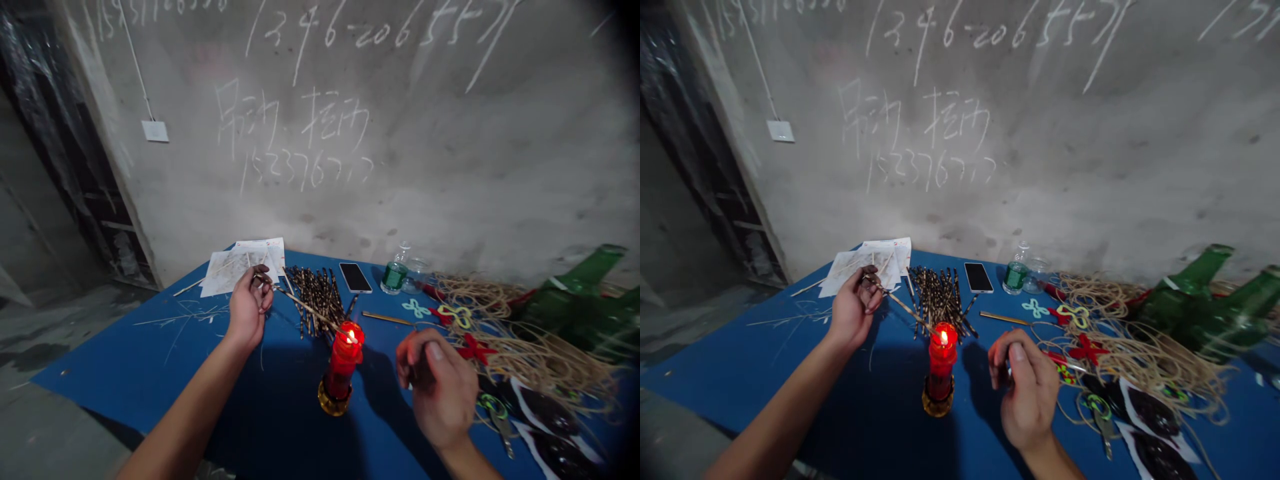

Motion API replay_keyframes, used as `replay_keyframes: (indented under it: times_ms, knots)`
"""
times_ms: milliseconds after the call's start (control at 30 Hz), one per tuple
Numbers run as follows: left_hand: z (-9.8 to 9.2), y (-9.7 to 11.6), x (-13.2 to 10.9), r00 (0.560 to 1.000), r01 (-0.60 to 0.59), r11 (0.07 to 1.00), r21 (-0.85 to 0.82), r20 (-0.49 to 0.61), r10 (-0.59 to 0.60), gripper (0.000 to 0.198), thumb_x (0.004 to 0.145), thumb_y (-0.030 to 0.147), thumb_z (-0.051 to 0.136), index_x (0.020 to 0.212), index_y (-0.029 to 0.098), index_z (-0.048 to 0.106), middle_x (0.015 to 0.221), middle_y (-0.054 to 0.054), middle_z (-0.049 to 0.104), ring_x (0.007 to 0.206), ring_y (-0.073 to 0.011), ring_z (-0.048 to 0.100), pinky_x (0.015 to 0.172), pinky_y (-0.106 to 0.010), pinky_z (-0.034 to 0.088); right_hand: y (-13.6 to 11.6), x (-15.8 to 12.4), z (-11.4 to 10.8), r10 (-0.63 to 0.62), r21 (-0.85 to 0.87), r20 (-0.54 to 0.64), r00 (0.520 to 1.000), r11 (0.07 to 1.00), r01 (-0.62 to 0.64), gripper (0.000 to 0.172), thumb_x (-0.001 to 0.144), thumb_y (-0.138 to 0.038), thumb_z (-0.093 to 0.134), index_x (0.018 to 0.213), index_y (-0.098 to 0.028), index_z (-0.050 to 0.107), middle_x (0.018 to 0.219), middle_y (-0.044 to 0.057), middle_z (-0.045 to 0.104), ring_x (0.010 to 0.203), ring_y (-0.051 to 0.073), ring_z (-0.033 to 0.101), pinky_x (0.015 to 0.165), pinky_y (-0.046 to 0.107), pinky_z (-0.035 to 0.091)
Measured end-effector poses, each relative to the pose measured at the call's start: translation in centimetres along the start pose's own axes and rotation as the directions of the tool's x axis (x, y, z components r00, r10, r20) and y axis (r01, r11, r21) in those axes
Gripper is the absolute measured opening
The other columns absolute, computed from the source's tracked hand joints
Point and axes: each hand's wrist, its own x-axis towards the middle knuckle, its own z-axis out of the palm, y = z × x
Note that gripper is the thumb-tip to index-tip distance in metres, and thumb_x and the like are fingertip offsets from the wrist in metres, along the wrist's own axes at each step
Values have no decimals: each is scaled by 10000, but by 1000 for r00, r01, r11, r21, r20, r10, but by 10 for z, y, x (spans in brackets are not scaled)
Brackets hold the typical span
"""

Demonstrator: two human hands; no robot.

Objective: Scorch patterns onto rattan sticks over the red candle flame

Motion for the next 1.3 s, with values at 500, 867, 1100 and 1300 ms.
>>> replay_keyframes:
  times_ms: [500, 867, 1100, 1300]
  knots:
    - [2, 2, -1, 988, -140, 989, -40, -76, 137, 192, 990, 324, 637, 875, 175, 675, 684, 2, 542, 466, -61, 402, 343, -160, 218, 1, -2, 1, 17, 25, 3, 1000, 1000, -17, 401, 1037, -432, 624, 713, -197, 654, 622, 10, 613, 435, 125, 553, 357, 200, 427]
    - [0, 1, 2, 967, -239, 971, 27, -88, 241, 214, 924, 371, 656, 890, 164, 699, 695, -4, 512, 517, -85, 395, 365, -170, 193, -2, -1, 7, 18, 36, -44, 999, 999, -17, 427, 1009, -461, 658, 677, -193, 658, 597, 10, 599, 430, 122, 535, 339, 188, 414]
    - [-1, 1, 3, 967, -236, 971, 22, -91, 237, 186, 911, 332, 652, 884, 155, 704, 698, -9, 501, 525, -84, 397, 372, -182, 183, -4, 0, 9, 13, 41, -43, 999, 999, -12, 434, 1003, -467, 671, 670, -190, 656, 593, 8, 596, 423, 115, 532, 342, 182, 413]
    - [0, 1, 2, 967, -239, 971, 20, -91, 239, 184, 899, 339, 666, 872, 161, 705, 682, -8, 508, 526, -89, 398, 370, -178, 179, -4, -1, 7, 8, 32, -32, 999, 999, -7, 429, 1019, -454, 649, 683, -188, 657, 613, 10, 603, 436, 115, 537, 353, 184, 419]
